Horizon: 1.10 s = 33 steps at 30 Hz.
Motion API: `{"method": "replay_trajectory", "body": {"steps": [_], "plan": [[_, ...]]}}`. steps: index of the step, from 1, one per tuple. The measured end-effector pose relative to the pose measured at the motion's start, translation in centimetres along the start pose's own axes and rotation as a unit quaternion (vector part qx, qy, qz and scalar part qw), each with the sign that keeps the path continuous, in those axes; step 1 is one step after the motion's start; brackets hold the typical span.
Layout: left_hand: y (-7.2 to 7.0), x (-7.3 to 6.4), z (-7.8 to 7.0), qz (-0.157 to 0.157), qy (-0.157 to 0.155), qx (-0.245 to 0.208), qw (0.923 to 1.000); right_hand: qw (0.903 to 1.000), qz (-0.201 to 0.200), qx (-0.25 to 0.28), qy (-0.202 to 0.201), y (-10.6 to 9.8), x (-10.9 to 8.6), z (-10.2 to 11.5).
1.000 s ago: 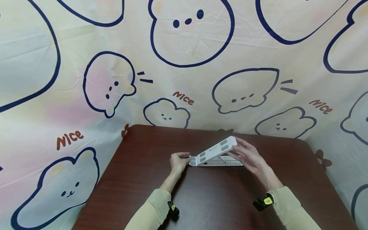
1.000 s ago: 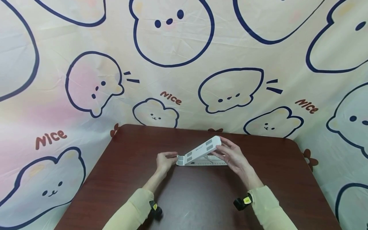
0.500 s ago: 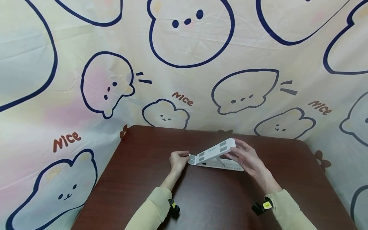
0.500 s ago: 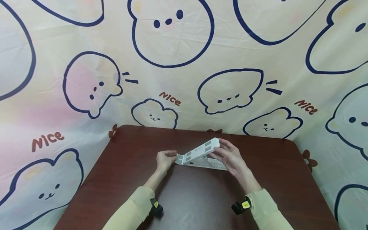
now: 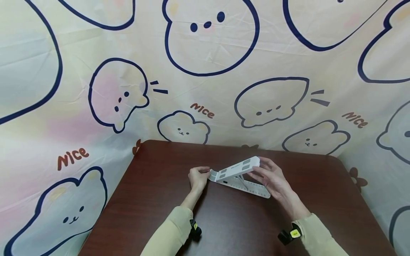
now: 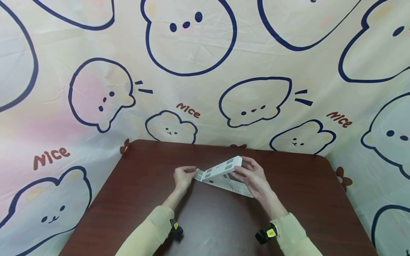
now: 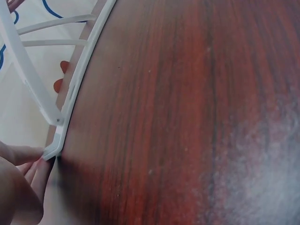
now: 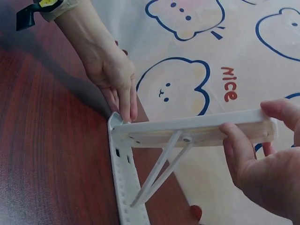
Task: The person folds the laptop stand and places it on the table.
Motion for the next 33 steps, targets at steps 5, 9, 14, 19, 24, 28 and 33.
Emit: {"method": "replay_trajectory", "body": {"steps": [5,9,14,19,24,28,33], "plan": [[0.3,0.3,0.1,-0.013,0.016,0.002,0.9998,0.9998,-0.020,-0.009,0.004,0.5,-0.2,0.2],[0.5,0.5,0.1,-0.017,0.017,0.000,0.9997,0.9996,-0.027,0.001,0.010,0.8,-0.3,0.2],[0.6,0.7,0.2,-0.017,0.024,0.005,0.9995,0.9994,-0.031,0.011,0.010,1.1,-0.5,0.1],[0.6,0.9,0.1,-0.017,0.027,0.004,0.9995,0.9992,-0.037,0.009,0.008,1.5,-0.7,0.0],[0.6,1.1,0.0,-0.021,0.030,0.000,0.9993,0.9986,-0.052,-0.012,0.007,2.3,-1.1,-0.2],[0.9,1.4,0.0,-0.029,0.035,0.006,0.9990,0.9976,-0.067,-0.021,0.003,2.6,-1.3,-0.2],[1.2,1.8,0.1,-0.037,0.035,0.009,0.9987,0.9969,-0.076,-0.021,0.008,3.0,-1.5,-0.3]]}}
Point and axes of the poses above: each hand's wrist, its own x-axis towards the middle knuckle, its own y-axis out of the palm, z = x × y, the point moved 2 cm from there along x, towards the middle knuckle, and after that the axes turned 5 degrees about -x, right-handed, at the moved point
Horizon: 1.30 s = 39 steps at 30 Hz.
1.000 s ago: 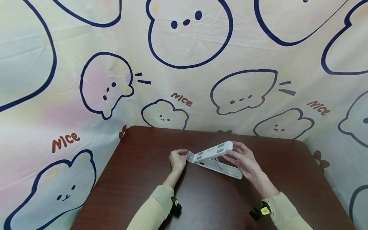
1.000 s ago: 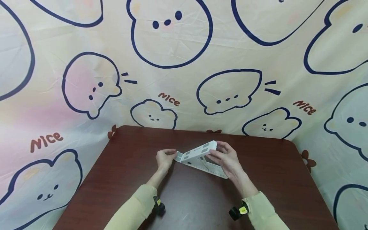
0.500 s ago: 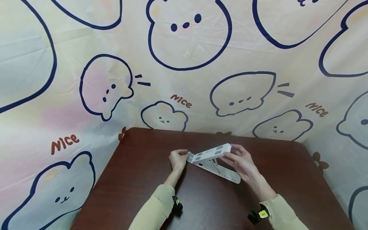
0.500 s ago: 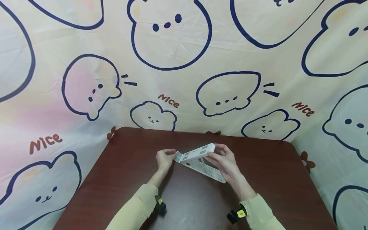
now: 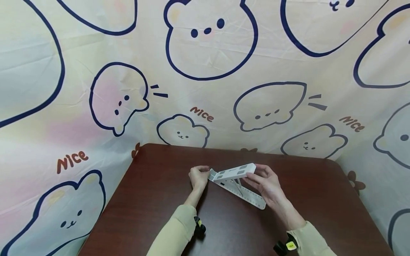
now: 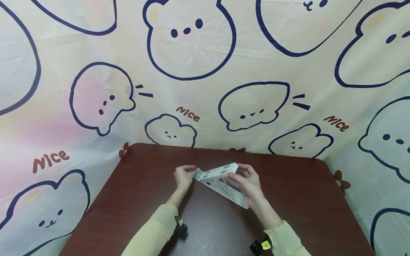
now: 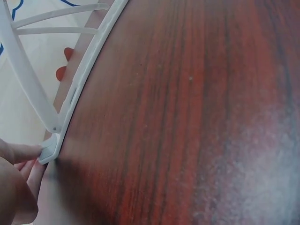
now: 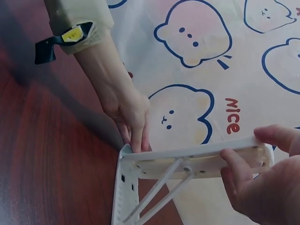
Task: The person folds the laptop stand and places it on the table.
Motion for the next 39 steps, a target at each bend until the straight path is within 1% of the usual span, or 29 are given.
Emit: {"method": "replay_trajectory", "body": {"steps": [9,13,14,16,18,19,21,22,23,24,25,26,27,28,29,30,31,32,33,34,35,36,37,38,39], "plan": [[0.0,0.5,0.0,0.017,0.006,-0.011,0.9998,0.9997,-0.015,0.020,-0.009,0.9,-0.4,-0.4],[-0.1,0.4,-0.2,0.027,0.007,-0.006,0.9996,0.9995,-0.020,0.019,-0.013,1.0,-0.5,-0.5],[-0.2,0.4,-0.3,0.035,0.011,0.001,0.9993,0.9996,-0.019,0.015,-0.013,1.0,-0.5,-0.5],[-0.3,0.3,-0.4,0.057,0.032,0.022,0.9976,0.9999,-0.007,-0.002,-0.010,0.7,-0.5,-0.4],[-0.6,0.2,-0.8,0.093,0.062,0.052,0.9924,0.9996,0.013,-0.023,-0.009,0.1,-0.5,-0.2],[-0.8,0.0,-1.0,0.116,0.080,0.071,0.9875,0.9991,0.024,-0.033,-0.012,-0.3,-0.5,-0.2],[-1.2,-0.3,-1.5,0.156,0.121,0.106,0.9746,0.9971,0.050,-0.054,-0.020,-1.4,-0.6,-0.1],[-1.5,-0.5,-1.8,0.175,0.141,0.121,0.9669,0.9958,0.058,-0.065,-0.026,-2.0,-0.7,-0.1],[-1.8,-0.7,-2.0,0.193,0.163,0.143,0.9570,0.9946,0.066,-0.071,-0.035,-2.6,-0.7,-0.1],[-2.1,-0.9,-2.1,0.209,0.187,0.165,0.9456,0.9930,0.073,-0.082,-0.044,-3.2,-0.7,-0.2],[-2.3,-1.0,-1.8,0.220,0.220,0.197,0.9298,0.9911,0.077,-0.095,-0.052,-3.7,-0.7,-0.4],[-2.4,-1.2,-1.5,0.232,0.241,0.225,0.9151,0.9891,0.080,-0.108,-0.060,-4.2,-0.8,-0.6],[-2.5,-1.3,-0.9,0.241,0.265,0.254,0.8983,0.9859,0.077,-0.130,-0.072,-4.8,-0.7,-1.0],[-2.3,-1.1,0.4,0.246,0.291,0.287,0.8788,0.9802,0.074,-0.161,-0.089,-5.3,-0.6,-1.4],[-2.1,-1.0,1.3,0.252,0.309,0.315,0.8615,0.9710,0.070,-0.201,-0.109,-5.8,-0.5,-1.8],[-1.8,-0.8,2.6,0.256,0.324,0.332,0.8482,0.9576,0.064,-0.250,-0.129,-6.3,-0.3,-2.4],[-1.6,-0.6,3.6,0.259,0.332,0.345,0.8390,0.9391,0.053,-0.306,-0.147,-6.8,-0.2,-3.0],[-1.3,-0.6,4.3,0.267,0.329,0.350,0.8354,0.9144,0.043,-0.368,-0.163,-7.3,-0.1,-3.7],[-1.1,-0.6,5.0,0.267,0.336,0.360,0.8284,0.8834,0.036,-0.432,-0.177,-7.7,0.0,-4.4],[-1.1,-0.8,5.0,0.269,0.339,0.370,0.8220,0.8495,0.035,-0.492,-0.187,-8.1,0.1,-5.1],[-1.4,-1.4,4.3,0.278,0.334,0.373,0.8198,0.8161,0.041,-0.544,-0.191,-8.3,0.2,-5.8],[-1.6,-1.9,3.7,0.282,0.332,0.381,0.8157,0.7863,0.049,-0.586,-0.191,-8.5,0.2,-6.5],[-1.9,-2.6,2.9,0.289,0.327,0.390,0.8108,0.7599,0.057,-0.620,-0.188,-8.7,0.2,-7.2],[-2.3,-3.3,2.0,0.295,0.323,0.404,0.8033,0.7407,0.068,-0.642,-0.185,-8.8,0.2,-7.8],[-2.6,-3.9,1.1,0.302,0.316,0.416,0.7974,0.7271,0.076,-0.658,-0.181,-8.8,0.2,-8.3]]}}
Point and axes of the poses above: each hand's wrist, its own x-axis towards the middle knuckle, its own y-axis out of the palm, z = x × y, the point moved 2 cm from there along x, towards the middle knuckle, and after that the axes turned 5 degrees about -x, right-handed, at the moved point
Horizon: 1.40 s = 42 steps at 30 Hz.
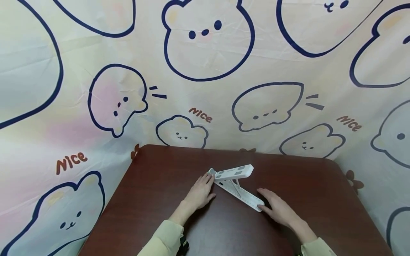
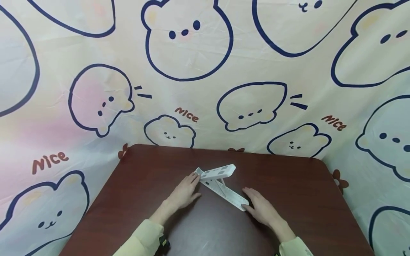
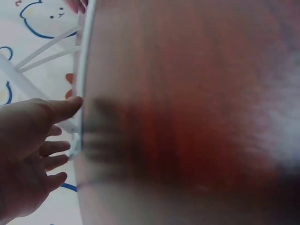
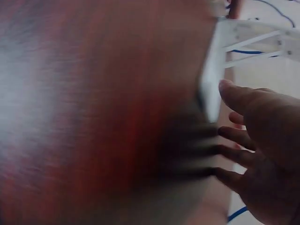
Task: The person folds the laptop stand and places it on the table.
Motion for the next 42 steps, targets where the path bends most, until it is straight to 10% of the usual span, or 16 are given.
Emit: {"method": "replay_trajectory", "body": {"steps": [6,26,36,42], "plan": [[-1.7,-1.2,-1.9,0.034,-0.027,0.021,0.9988,0.9993,-0.008,-0.033,-0.014,1.3,-0.2,-0.2],[-2.4,-0.8,-1.2,0.078,-0.032,-0.001,0.9964,0.9776,-0.108,-0.100,-0.150,2.3,-1.3,-0.4],[3.5,0.8,3.0,0.037,0.002,-0.054,0.9979,0.9642,-0.139,-0.130,-0.185,2.9,-1.4,-0.1],[-0.2,0.1,0.7,0.062,-0.018,-0.095,0.9933,0.9624,-0.132,-0.122,-0.204,2.7,-1.3,0.0]]}}
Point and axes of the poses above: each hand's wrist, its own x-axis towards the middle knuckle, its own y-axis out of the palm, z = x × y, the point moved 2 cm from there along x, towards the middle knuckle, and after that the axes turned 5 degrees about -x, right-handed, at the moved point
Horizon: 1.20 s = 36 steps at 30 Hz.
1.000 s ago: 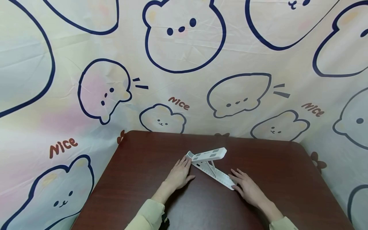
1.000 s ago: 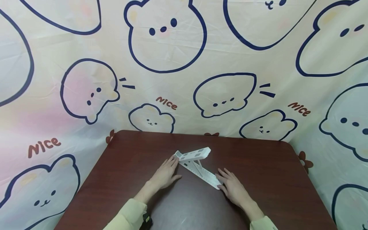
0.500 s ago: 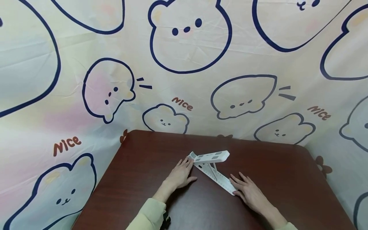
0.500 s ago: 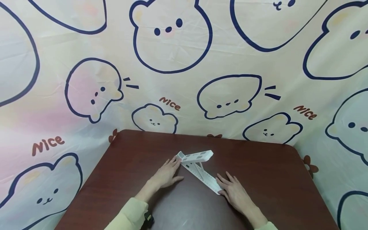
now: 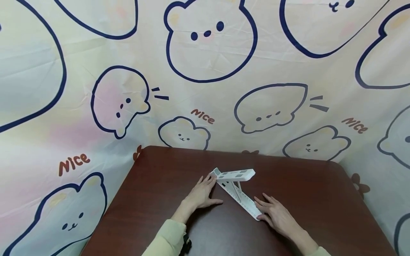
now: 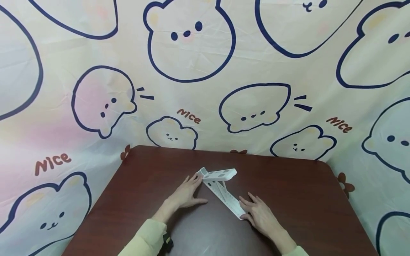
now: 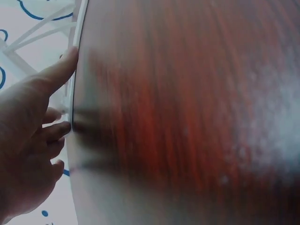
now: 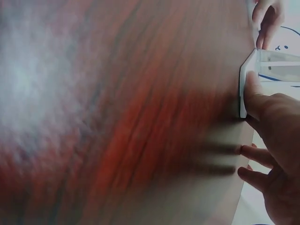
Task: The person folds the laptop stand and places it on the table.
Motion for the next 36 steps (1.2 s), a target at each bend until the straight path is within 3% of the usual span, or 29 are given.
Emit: {"method": "replay_trajectory", "body": {"steps": [2,15,23,24,30,32,36], "plan": [[-1.3,-0.5,-1.4,0.017,-0.012,0.009,0.9997,1.0000,0.002,-0.003,-0.006,-0.1,0.0,-0.2],[-1.5,0.1,-2.2,0.014,-0.014,0.036,0.9992,0.9983,-0.033,-0.031,-0.037,0.5,0.0,0.2],[-1.0,0.8,-2.2,-0.001,-0.016,0.019,0.9997,0.9942,-0.027,-0.083,-0.062,0.5,0.4,0.7],[-0.4,1.2,-1.7,-0.010,-0.011,0.017,0.9997,0.9938,-0.029,-0.087,-0.063,0.4,0.5,0.8],[0.4,1.9,-1.5,-0.029,0.003,0.005,0.9995,0.9915,-0.053,-0.098,-0.068,0.7,0.3,1.2],[0.0,1.8,-2.3,-0.024,-0.006,0.009,0.9997,0.9902,-0.064,-0.101,-0.071,0.9,0.3,1.5],[0.5,2.3,-1.9,-0.025,-0.023,-0.006,0.9994,0.9882,-0.081,-0.105,-0.077,1.4,0.4,2.0]]}}
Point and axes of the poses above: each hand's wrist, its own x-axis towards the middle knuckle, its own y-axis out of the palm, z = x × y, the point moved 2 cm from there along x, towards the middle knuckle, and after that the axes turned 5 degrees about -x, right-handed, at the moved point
